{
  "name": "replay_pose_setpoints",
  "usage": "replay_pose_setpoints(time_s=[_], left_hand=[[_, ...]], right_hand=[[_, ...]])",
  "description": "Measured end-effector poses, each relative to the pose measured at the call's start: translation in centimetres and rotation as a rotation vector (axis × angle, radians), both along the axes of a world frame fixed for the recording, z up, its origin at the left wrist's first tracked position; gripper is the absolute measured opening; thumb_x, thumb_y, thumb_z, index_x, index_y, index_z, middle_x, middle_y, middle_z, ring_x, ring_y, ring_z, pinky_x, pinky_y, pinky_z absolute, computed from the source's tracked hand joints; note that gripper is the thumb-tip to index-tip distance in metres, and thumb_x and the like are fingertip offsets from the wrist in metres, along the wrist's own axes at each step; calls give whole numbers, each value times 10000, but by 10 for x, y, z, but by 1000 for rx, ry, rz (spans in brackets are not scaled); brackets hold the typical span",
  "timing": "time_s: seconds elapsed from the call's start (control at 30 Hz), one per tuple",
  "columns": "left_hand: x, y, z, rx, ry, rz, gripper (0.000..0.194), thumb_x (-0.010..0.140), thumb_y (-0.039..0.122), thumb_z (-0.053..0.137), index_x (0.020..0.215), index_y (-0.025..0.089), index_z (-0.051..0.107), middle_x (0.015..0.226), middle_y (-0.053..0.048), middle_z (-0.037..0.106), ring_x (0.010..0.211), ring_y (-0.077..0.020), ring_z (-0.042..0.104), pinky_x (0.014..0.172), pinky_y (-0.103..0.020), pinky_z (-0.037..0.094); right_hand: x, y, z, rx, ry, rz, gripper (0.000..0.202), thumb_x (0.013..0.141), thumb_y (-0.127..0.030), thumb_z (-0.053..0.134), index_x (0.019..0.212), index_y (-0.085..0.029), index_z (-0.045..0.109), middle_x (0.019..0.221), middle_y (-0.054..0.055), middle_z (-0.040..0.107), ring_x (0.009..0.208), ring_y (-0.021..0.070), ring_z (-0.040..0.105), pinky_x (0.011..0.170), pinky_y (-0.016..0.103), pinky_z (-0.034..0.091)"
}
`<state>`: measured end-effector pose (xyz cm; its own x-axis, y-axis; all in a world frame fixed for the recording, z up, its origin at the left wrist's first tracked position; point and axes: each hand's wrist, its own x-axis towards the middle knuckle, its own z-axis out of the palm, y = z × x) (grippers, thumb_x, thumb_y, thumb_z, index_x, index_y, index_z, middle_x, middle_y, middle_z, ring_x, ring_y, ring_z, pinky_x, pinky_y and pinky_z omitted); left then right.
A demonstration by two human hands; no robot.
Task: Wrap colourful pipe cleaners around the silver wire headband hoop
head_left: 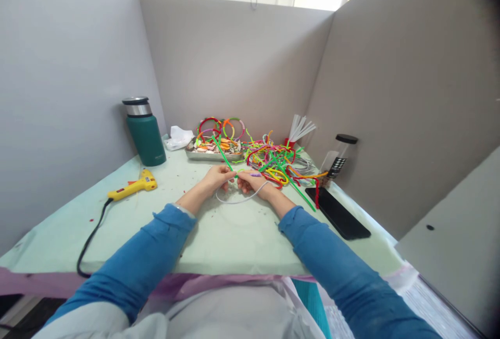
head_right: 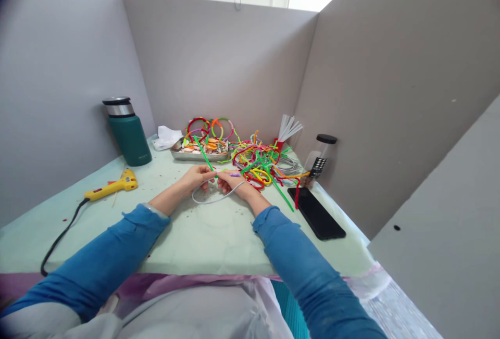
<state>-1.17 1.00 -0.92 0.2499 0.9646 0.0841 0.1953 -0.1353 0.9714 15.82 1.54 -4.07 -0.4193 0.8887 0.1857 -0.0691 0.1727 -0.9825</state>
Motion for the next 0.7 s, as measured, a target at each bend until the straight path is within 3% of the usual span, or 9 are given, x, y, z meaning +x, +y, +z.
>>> replay_pose_setpoints(time_s=[0.4,0.7], left_hand=[[0,-7,8,130,23,-2,402,679,521,681,695,122,630,441,29,518,413,-82,471,461,-203,373],[1,-2,5,98,34,25,257,688,291,697,836,81,682,436,27,539,396,-85,477,453,-205,373]], right_hand=[[0,3,1,-84,53,-10,372,758,-503,634,679,-141,595,582,5,608,410,73,518,399,198,369],[0,3,-1,-75,78,5,375,742,-512,643,688,-145,588,583,-8,605,424,73,521,413,200,363]])
